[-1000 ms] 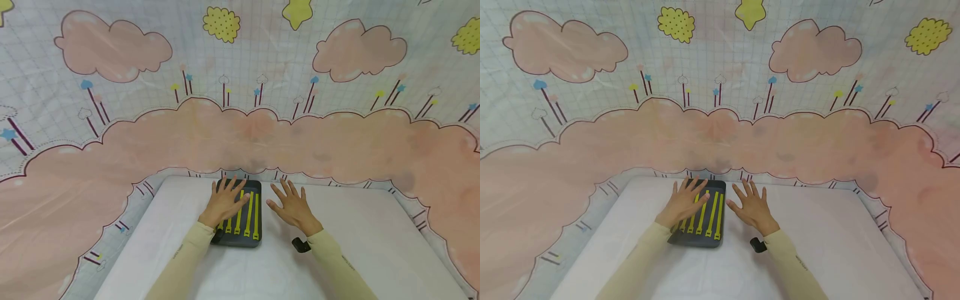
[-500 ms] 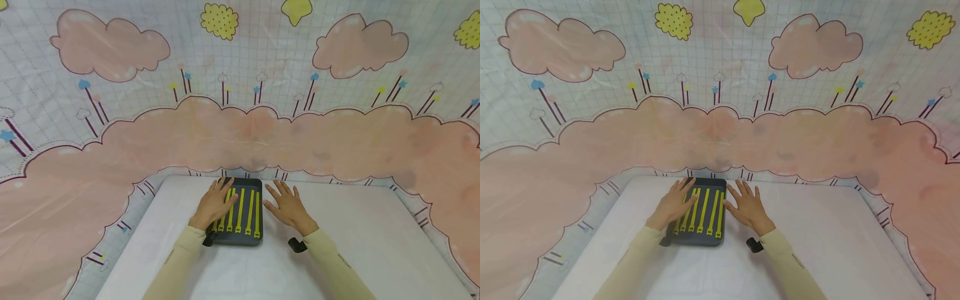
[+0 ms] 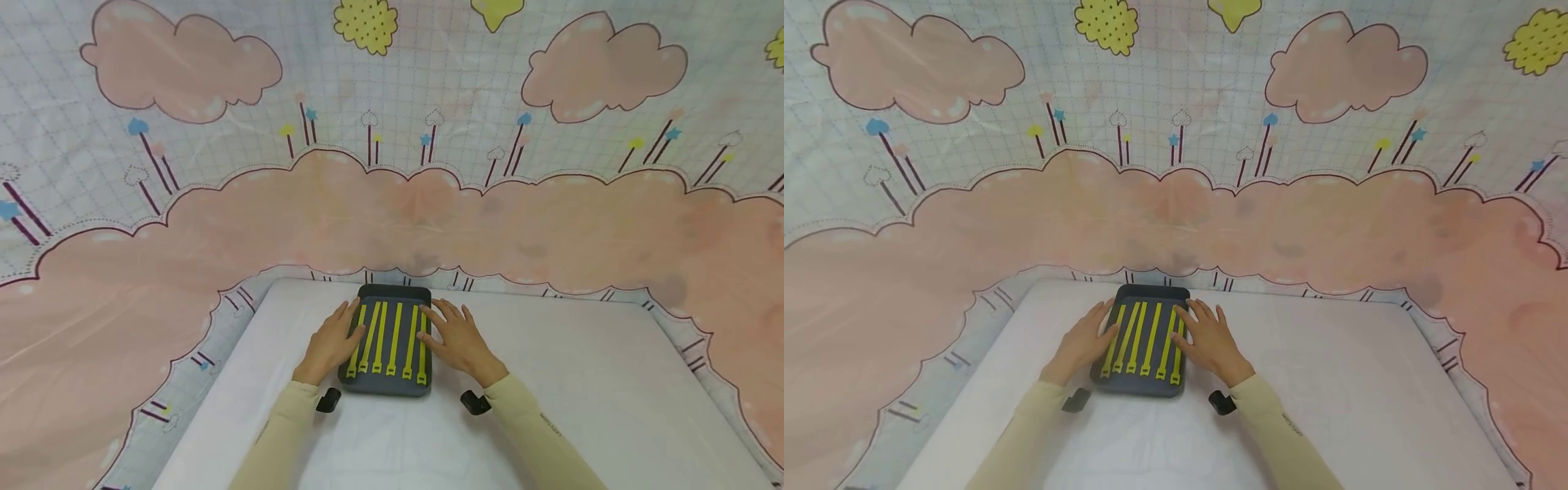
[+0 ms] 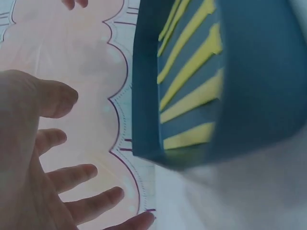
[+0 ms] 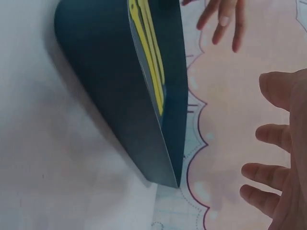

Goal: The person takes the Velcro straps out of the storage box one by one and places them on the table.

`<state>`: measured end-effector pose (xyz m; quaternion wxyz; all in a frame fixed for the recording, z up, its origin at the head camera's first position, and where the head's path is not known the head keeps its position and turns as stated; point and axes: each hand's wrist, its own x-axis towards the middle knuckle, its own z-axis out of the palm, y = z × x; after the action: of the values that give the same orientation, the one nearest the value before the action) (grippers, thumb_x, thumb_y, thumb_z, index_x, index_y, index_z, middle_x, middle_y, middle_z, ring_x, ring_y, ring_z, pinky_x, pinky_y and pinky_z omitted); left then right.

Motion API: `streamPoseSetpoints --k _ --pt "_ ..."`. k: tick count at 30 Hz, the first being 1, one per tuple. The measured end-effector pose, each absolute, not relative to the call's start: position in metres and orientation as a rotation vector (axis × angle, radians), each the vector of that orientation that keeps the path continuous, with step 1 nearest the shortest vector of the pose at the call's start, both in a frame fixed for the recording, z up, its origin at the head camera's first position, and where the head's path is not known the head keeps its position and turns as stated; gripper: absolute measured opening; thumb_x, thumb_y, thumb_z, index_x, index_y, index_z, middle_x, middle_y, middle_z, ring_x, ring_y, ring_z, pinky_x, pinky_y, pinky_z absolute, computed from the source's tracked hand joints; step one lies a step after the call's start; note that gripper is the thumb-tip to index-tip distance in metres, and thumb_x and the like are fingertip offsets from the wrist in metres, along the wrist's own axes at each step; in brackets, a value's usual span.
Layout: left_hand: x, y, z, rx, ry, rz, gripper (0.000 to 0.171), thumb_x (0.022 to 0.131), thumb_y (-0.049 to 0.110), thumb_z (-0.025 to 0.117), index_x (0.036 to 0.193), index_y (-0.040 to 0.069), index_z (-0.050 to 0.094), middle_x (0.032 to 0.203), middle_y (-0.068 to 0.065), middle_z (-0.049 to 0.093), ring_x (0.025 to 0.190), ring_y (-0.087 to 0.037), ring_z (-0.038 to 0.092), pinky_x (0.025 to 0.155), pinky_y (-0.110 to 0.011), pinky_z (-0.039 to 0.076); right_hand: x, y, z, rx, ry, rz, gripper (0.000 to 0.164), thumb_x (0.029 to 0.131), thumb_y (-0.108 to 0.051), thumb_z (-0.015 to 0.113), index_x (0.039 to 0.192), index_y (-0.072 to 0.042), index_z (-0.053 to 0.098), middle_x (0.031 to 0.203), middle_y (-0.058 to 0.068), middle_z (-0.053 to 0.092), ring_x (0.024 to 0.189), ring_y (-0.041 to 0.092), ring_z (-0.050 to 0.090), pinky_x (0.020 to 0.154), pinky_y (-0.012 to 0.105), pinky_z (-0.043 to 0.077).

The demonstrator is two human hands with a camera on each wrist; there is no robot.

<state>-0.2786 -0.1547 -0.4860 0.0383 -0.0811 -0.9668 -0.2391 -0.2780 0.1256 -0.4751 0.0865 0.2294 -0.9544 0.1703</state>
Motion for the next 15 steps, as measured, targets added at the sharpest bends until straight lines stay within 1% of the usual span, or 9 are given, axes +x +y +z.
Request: streamPoseSetpoints --k 5,9,12,15 --pt "-0.278 -0.162 -0.495 -0.150 -2.960 -0.801 0.063 0.100 0.038 0.051 0.157 0.024 0.026 0.155 -0.016 0.039 0.131 -0.044 0.049 0.096 -0.066 0.044 -0.277 0.115 -0.476 0.739 -2.822 0.515 0.058 0.098 -0.048 0.054 0.148 -0.020 0.046 0.154 0.012 0.041 0.144 0.034 0.036 0.118 0.061 0.022" --pt "-0.279 -0.166 -0.502 -0.122 -2.935 -0.929 0.061 0.099 0.034 0.053 0.155 0.020 0.031 0.148 -0.017 0.048 0.122 -0.040 0.057 0.093 -0.062 0.047 -0.277 0.107 -0.478 0.782 -2.812 0.486 0.056 0.098 -0.047 0.054 0.146 -0.019 0.047 0.152 0.011 0.043 0.142 0.033 0.039 0.118 0.057 0.025" --pt "-0.279 -0.169 -0.507 -0.111 -2.906 -1.057 0.059 0.099 0.029 0.054 0.153 0.016 0.036 0.143 -0.018 0.054 0.116 -0.035 0.062 0.090 -0.056 0.051 -0.276 0.100 -0.479 0.813 -2.801 0.461 0.055 0.098 -0.047 0.055 0.145 -0.019 0.048 0.150 0.009 0.045 0.140 0.031 0.041 0.117 0.053 0.029" --pt "-0.278 -0.172 -0.511 -0.103 -2.876 -1.165 0.057 0.097 0.024 0.056 0.150 0.012 0.039 0.139 -0.020 0.057 0.113 -0.035 0.065 0.089 -0.053 0.053 -0.275 0.093 -0.480 0.840 -2.794 0.460 0.053 0.098 -0.046 0.056 0.142 -0.018 0.051 0.145 0.008 0.050 0.138 0.030 0.043 0.116 0.051 0.032"
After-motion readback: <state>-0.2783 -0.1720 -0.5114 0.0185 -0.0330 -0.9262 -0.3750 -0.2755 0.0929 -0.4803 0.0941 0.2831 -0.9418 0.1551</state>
